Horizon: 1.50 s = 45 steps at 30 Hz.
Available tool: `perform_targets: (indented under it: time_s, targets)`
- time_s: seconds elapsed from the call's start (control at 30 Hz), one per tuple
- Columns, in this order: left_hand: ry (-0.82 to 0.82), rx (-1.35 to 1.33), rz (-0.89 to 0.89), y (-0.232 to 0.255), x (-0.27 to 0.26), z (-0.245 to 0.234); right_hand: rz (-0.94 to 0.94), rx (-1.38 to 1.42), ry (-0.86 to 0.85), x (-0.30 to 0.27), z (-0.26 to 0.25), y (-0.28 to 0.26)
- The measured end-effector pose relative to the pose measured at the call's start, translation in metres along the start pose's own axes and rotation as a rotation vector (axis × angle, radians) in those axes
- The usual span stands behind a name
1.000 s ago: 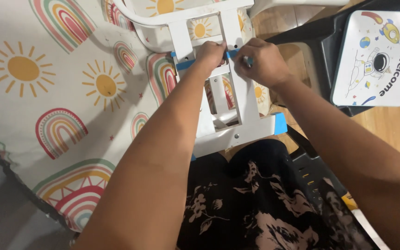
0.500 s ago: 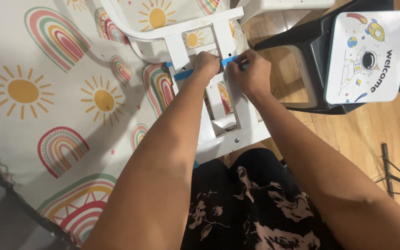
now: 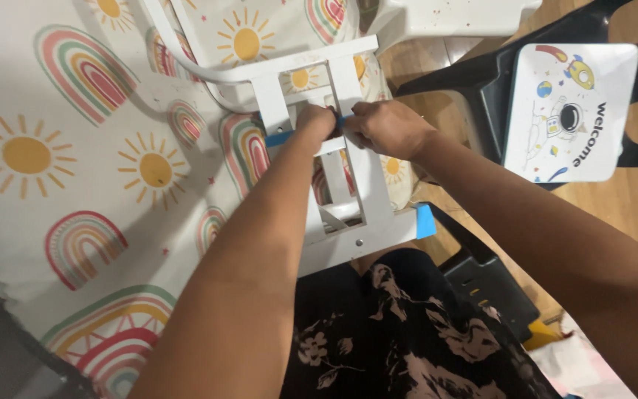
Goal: The person uses a screwdriver to tighten screws on the white metal frame of a baby bouncer. The person holds the frame steady with one hand while turning the screwdriver with the other to secure the joints.
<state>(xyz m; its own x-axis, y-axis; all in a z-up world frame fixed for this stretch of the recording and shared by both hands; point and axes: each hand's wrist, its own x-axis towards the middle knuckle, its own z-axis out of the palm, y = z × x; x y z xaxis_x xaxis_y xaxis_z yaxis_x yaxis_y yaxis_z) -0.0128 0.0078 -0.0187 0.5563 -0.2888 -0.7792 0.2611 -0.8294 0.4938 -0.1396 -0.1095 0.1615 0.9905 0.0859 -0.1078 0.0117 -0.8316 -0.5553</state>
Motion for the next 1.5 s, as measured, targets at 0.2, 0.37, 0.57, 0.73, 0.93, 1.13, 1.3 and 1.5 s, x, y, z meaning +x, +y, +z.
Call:
perform_targets:
  time_s: [0.2,0.37,0.57,0.73,0.93,1.13,1.3,1.5]
  targets:
    - [-0.149,-0.17,-0.123,-0.008,0.028,0.009,0.152,0.191,0.292,-0.013,0.012,-0.004]
    - [-0.128,-0.244,-0.178,-0.003,0.026,0.019,0.698,0.458,0.457,-0.017,0.033,-0.02]
    - [-0.066,-0.274,-0.187,0.005,0.009,0.011,0.892,0.37,0.373,-0.004,0.028,-0.023]
    - [-0.006,-0.164,-0.162,0.018,-0.02,-0.001,0.64,0.277,0.289,0.002,0.02,-0.02]
    - [-0.022,-0.087,-0.084,0.021,-0.036,-0.009,0.148,-0.025,0.048,0.001,0.008,-0.003]
    - [0.022,0.005,-0.095,0.016,-0.029,-0.005,0.249,0.254,-0.005,0.002,-0.003,0.005]
    - [0.05,0.045,-0.051,0.011,-0.024,-0.004,0.664,0.221,0.043,0.007,0.005,-0.007]
    - [0.039,0.054,-0.025,0.005,-0.02,0.0,0.799,0.243,0.079,0.009,0.011,-0.014]
